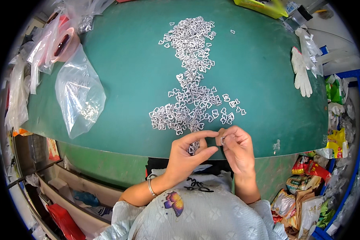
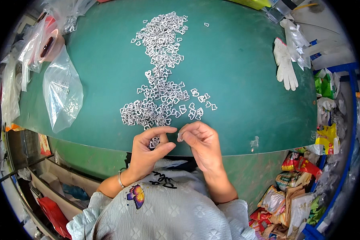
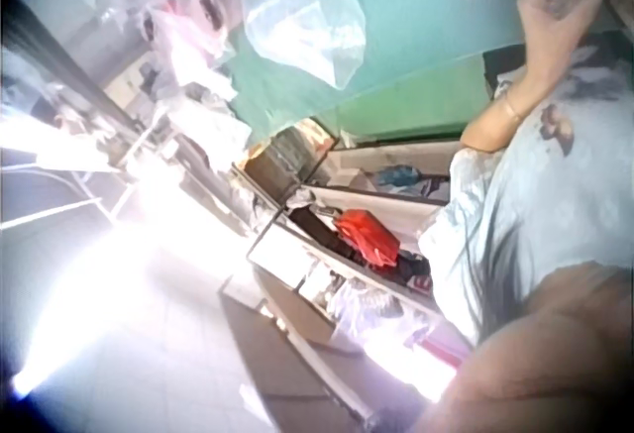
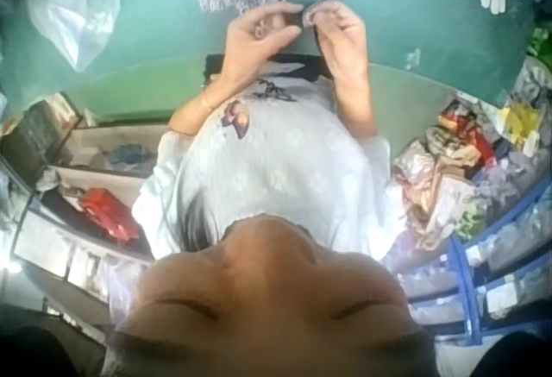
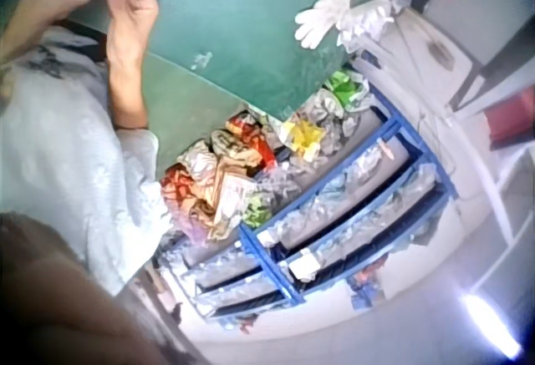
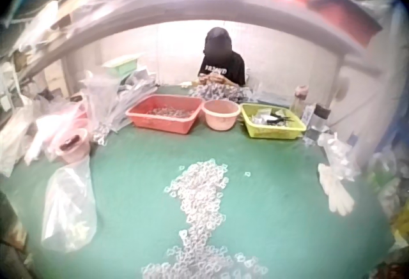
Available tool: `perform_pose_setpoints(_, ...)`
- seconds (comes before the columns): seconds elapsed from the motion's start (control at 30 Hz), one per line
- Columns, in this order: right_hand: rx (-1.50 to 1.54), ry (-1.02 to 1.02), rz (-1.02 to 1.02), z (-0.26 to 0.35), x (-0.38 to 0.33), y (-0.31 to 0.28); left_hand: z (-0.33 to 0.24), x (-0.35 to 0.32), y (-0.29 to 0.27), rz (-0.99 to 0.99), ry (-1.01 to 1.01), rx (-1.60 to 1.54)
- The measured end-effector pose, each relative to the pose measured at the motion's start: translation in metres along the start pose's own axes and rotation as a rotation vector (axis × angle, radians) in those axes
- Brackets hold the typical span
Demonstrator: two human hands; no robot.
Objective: The person sits at a green worktable and repeatedly picks up small silver heart-shaped metal pieces, joining them together by hand. They place the assembled pieces back onto the table in a growing pile. The person continues this repetitive assembly process throughout the clip.
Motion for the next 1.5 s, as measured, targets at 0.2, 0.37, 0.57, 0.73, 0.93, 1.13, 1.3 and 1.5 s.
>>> perform_pose_setpoints(0.2,-0.154,-0.043,-0.011,0.000,-0.006,0.010,0.000,-0.002,-0.004,0.017,-0.039,0.080)
perform_pose_setpoints(0.37,-0.289,-0.163,0.019,0.004,-0.012,0.022,0.006,-0.004,-0.007,-0.007,-0.076,-0.025)
perform_pose_setpoints(0.57,-0.686,-0.341,0.201,0.015,-0.016,0.037,0.010,-0.005,-0.007,-0.010,-0.102,-0.221)
perform_pose_setpoints(0.73,-0.554,-0.287,0.109,0.009,-0.017,0.031,0.016,-0.009,-0.006,0.006,-0.195,-0.290)
perform_pose_setpoints(0.93,-0.329,-0.169,0.029,0.001,-0.017,0.024,0.024,-0.011,0.002,0.104,-0.344,-0.459)
perform_pose_setpoints(1.13,-0.294,-0.124,0.031,-0.001,-0.017,0.018,0.027,-0.012,0.009,0.207,-0.473,-0.613)
perform_pose_setpoints(1.3,-0.331,-0.174,0.032,0.000,-0.014,0.019,0.028,-0.012,0.011,0.215,-0.513,-0.658)
perform_pose_setpoints(1.5,-1.127,-0.521,0.090,0.020,-0.016,0.038,0.027,-0.002,0.001,0.297,-0.305,-0.163)
Point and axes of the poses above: each hand's wrist, its own x-axis towards the middle knuckle, its own y-axis out of the palm, z = x × y, the point moved 6 cm from there along x, towards the middle knuckle, and after that the axes turned 11 degrees about x, right-handed, at the moved point
